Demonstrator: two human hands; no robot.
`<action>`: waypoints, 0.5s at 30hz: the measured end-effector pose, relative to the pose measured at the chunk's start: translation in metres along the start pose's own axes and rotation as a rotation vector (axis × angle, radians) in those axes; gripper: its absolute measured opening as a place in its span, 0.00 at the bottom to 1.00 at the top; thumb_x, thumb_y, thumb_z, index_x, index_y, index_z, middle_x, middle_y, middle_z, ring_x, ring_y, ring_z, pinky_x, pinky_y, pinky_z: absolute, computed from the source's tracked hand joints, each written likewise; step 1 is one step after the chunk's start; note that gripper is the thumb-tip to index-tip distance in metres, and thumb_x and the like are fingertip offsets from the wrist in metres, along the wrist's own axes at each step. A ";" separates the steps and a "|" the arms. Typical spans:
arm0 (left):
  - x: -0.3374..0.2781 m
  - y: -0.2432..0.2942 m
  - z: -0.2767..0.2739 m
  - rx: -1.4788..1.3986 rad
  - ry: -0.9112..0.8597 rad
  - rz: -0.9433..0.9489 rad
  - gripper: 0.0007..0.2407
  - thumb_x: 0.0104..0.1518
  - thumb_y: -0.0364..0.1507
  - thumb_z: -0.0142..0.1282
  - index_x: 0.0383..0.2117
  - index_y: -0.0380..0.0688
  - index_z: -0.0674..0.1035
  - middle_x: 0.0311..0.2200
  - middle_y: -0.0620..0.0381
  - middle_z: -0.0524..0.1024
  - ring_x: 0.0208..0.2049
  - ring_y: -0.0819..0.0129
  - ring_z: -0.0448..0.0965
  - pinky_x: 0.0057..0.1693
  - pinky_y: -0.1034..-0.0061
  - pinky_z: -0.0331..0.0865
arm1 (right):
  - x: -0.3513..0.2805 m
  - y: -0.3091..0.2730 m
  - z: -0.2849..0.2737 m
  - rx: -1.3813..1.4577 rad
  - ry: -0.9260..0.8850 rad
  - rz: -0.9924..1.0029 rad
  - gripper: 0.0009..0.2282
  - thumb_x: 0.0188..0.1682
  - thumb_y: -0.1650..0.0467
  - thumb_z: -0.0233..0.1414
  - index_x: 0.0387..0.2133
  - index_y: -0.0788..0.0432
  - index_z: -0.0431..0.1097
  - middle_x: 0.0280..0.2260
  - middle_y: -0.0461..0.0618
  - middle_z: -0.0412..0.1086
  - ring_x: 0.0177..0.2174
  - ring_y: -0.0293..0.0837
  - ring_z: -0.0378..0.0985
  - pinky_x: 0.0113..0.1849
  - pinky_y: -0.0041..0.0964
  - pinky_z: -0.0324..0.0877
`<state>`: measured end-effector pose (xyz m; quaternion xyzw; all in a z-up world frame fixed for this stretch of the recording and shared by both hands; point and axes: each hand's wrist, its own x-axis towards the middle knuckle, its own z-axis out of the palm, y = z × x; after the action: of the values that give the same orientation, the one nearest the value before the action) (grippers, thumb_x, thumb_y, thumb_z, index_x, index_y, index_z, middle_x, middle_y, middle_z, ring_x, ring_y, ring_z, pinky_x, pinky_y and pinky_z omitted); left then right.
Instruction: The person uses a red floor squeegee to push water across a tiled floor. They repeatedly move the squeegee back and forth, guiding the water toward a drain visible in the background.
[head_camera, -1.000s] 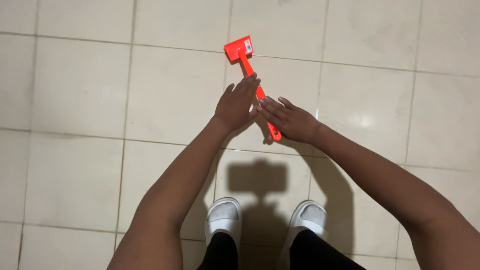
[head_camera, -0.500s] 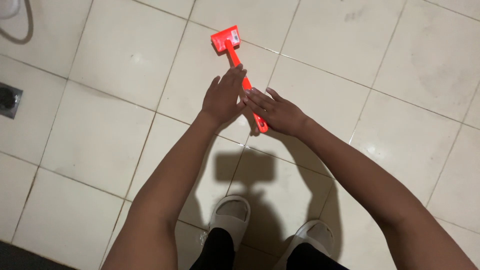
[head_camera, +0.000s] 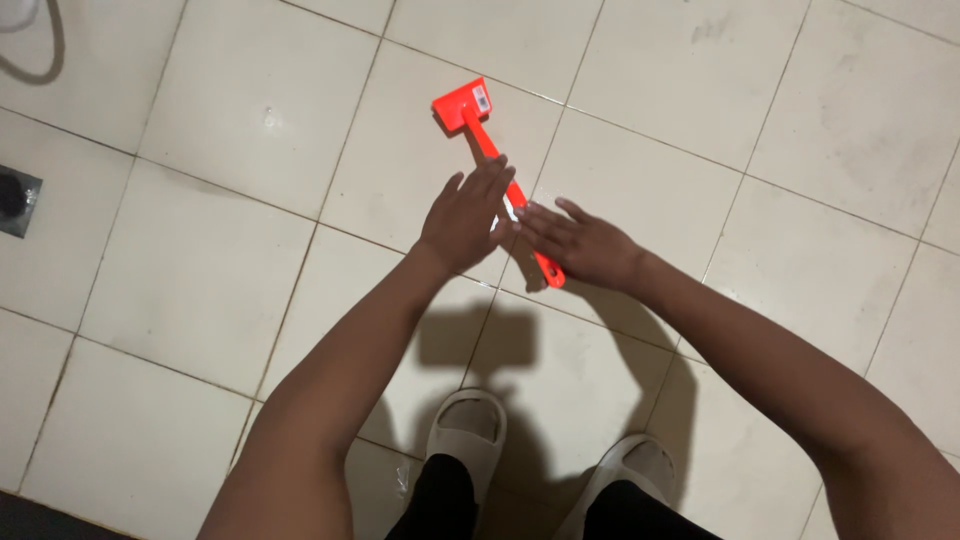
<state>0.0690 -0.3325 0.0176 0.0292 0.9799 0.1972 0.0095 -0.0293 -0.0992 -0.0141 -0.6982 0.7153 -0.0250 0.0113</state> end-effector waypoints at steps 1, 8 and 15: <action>0.003 -0.005 -0.001 0.001 0.005 0.000 0.27 0.59 0.35 0.54 0.65 0.44 0.64 0.69 0.52 0.59 0.69 0.61 0.59 0.70 0.54 0.56 | 0.007 0.002 -0.005 -0.005 0.001 -0.002 0.34 0.49 0.65 0.53 0.69 0.58 0.47 0.69 0.54 0.50 0.68 0.48 0.50 0.64 0.54 0.52; 0.028 -0.016 -0.001 0.145 0.000 0.140 0.29 0.57 0.35 0.56 0.66 0.44 0.62 0.69 0.52 0.58 0.70 0.60 0.57 0.69 0.53 0.55 | -0.001 0.008 -0.011 -0.089 -0.106 0.091 0.34 0.50 0.65 0.52 0.70 0.57 0.45 0.70 0.52 0.48 0.69 0.47 0.47 0.65 0.52 0.49; 0.050 0.008 0.031 -0.012 -0.010 0.251 0.26 0.57 0.35 0.56 0.62 0.43 0.67 0.66 0.48 0.62 0.68 0.55 0.59 0.67 0.54 0.57 | -0.054 0.006 0.000 -0.174 -0.120 0.179 0.32 0.51 0.66 0.50 0.70 0.56 0.46 0.71 0.49 0.45 0.69 0.44 0.48 0.64 0.51 0.51</action>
<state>0.0208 -0.3104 -0.0086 0.1526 0.9672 0.2026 -0.0101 -0.0339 -0.0451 -0.0149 -0.6304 0.7721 0.0801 -0.0046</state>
